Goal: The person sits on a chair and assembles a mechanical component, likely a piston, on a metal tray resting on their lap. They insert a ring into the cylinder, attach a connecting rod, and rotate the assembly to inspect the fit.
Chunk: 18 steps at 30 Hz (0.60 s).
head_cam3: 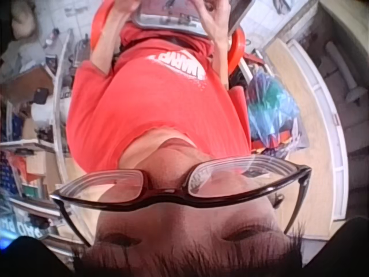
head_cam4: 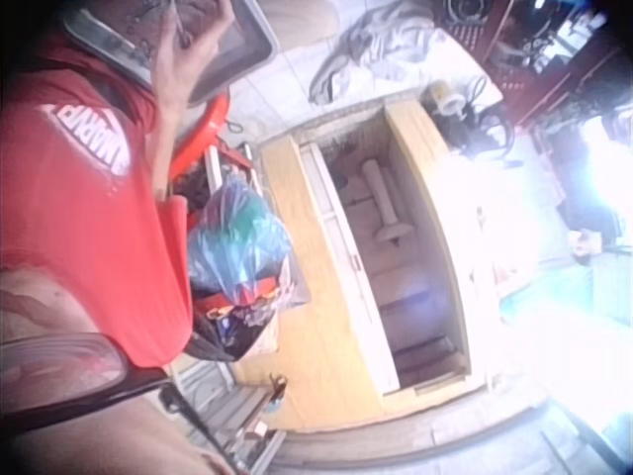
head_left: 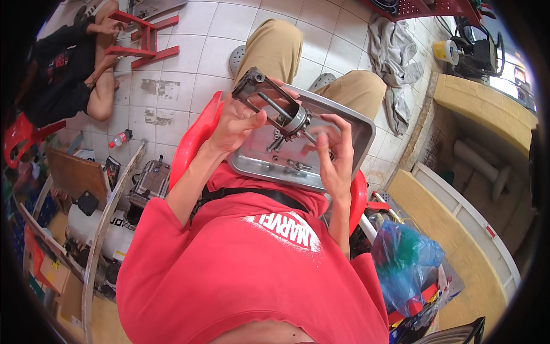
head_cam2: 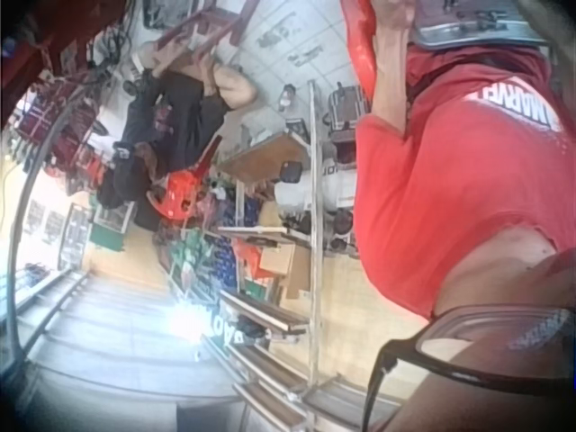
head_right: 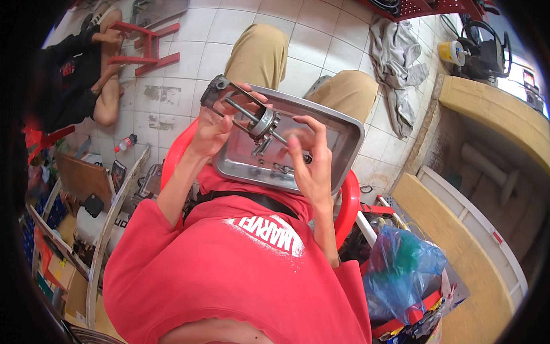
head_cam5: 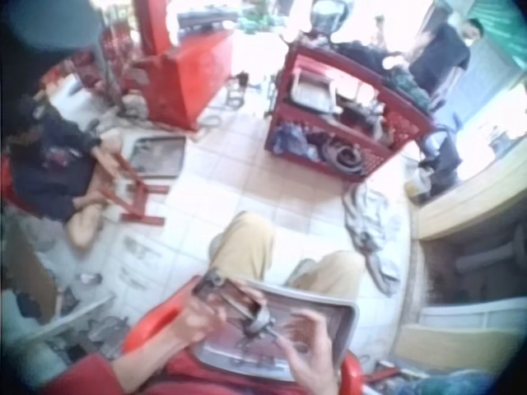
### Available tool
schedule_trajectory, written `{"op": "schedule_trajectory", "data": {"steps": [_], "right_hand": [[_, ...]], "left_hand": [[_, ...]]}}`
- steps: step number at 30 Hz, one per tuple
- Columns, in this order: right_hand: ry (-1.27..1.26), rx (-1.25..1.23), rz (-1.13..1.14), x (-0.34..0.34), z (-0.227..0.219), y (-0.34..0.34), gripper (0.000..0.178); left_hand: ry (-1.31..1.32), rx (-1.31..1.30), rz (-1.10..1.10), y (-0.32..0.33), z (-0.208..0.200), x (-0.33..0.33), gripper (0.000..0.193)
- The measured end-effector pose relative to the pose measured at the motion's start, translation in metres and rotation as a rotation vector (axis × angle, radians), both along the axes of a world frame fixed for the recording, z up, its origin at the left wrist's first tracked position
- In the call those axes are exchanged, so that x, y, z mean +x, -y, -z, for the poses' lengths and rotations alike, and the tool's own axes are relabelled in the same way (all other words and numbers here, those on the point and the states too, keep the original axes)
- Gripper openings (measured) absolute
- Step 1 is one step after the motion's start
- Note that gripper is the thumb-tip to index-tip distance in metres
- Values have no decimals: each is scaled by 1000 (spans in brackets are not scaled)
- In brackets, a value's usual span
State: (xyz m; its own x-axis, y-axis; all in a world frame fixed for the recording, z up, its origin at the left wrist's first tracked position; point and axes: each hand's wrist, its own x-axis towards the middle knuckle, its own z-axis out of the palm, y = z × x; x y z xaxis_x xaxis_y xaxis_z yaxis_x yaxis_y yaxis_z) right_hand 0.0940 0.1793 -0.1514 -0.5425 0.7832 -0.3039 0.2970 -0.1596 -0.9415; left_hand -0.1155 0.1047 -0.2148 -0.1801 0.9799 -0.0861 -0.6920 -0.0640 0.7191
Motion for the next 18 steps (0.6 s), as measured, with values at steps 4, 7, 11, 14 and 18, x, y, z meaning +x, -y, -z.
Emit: {"op": "schedule_trajectory", "data": {"steps": [4,7,11,14,18], "right_hand": [[35,59,31,-1,0,-1,39],[37,44,26,4,3,-2,43],[77,101,2,0,0,-1,40],[49,6,55,1,4,1,40],[88,259,46,-4,7,6,39]], "left_hand": [[-3,-2,7,-1,-1,0,73],[6,2,23,0,-2,2,72],[-25,19,-9,0,1,2,70],[-23,17,-5,1,3,1,70],[-36,29,-8,1,4,0,70]]}}
